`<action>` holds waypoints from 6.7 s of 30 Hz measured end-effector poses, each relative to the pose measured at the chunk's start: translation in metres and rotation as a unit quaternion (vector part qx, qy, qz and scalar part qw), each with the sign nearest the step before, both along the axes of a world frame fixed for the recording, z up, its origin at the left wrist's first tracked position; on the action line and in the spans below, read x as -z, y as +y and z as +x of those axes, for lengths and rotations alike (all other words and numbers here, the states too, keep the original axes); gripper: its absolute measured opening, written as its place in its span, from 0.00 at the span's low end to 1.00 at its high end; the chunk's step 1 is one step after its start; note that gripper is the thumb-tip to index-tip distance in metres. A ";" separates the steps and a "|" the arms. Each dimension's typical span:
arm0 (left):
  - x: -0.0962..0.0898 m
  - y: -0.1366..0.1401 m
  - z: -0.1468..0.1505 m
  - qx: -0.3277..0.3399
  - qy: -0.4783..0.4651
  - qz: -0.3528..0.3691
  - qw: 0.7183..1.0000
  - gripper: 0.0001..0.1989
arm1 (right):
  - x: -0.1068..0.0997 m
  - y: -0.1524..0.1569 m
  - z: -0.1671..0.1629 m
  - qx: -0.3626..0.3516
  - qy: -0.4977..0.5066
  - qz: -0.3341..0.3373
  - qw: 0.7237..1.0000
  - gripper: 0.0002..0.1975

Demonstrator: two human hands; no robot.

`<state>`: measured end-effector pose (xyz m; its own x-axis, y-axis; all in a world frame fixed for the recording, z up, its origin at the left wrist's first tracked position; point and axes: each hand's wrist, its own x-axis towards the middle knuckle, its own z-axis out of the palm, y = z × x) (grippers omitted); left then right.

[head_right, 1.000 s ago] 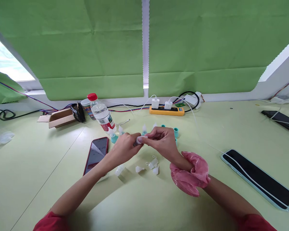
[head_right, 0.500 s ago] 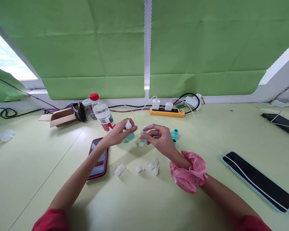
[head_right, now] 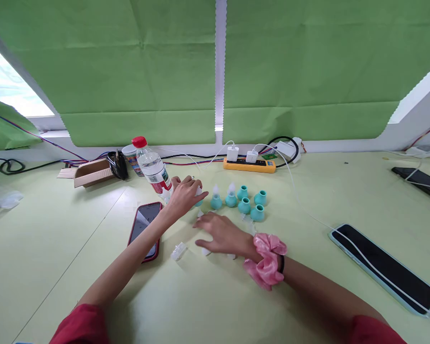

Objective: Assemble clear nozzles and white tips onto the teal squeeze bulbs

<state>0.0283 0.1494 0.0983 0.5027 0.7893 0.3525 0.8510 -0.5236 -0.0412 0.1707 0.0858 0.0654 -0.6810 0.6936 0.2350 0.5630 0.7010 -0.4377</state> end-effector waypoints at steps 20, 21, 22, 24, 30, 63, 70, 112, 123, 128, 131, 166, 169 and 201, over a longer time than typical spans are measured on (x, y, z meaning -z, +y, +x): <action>0.000 -0.002 -0.004 -0.020 0.038 0.025 0.999 0.10 | 0.059 -0.017 -0.015 -0.060 -0.153 0.241 0.957 0.11; -0.003 -0.004 -0.004 -0.022 0.036 0.030 0.999 0.10 | 0.059 -0.016 -0.010 -0.053 -0.155 0.244 0.956 0.12; -0.007 -0.006 -0.003 -0.022 0.032 0.033 0.999 0.11 | 0.059 -0.015 -0.005 -0.045 -0.158 0.245 0.956 0.13; -0.016 -0.013 -0.001 -0.015 0.029 0.016 0.999 0.12 | 0.058 -0.015 0.006 -0.021 -0.163 0.245 0.956 0.12; -0.018 -0.031 0.002 0.052 0.099 -0.150 0.982 0.13 | 0.054 -0.021 0.044 0.131 -0.107 0.258 0.951 0.12; 0.039 -0.037 0.040 0.100 0.065 -0.244 0.962 0.10 | 0.065 -0.009 0.052 0.188 0.164 0.128 0.960 0.08; 0.042 -0.037 0.040 0.090 -0.018 -0.291 0.952 0.09 | 0.066 -0.013 0.053 0.193 0.085 0.124 0.970 0.12; -0.014 -0.020 0.004 0.137 -0.398 -0.553 0.719 0.10 | -0.003 -0.012 0.043 0.179 0.514 -0.273 0.793 0.14; -0.029 -0.036 0.005 0.170 -0.331 -0.468 0.801 0.12 | -0.010 -0.016 0.037 0.192 0.460 -0.255 0.829 0.12; -0.029 -0.042 0.006 0.155 -0.267 -0.372 0.876 0.12 | -0.009 -0.016 0.036 0.206 0.469 -0.266 0.816 0.15; -0.032 -0.044 0.007 0.156 -0.246 -0.356 0.888 0.13 | -0.010 -0.015 0.035 0.200 0.484 -0.273 0.807 0.18; -0.022 -0.055 0.012 0.232 0.017 0.000 0.973 0.12 | -0.020 -0.015 0.034 0.237 0.483 -0.324 0.779 0.18; -0.018 -0.054 0.013 0.247 0.036 0.042 0.968 0.12 | -0.020 -0.016 0.035 0.232 0.475 -0.322 0.786 0.18; -0.018 -0.038 0.009 0.258 -0.351 -0.334 0.836 0.17 | -0.011 -0.025 0.039 0.153 0.400 0.063 0.901 0.12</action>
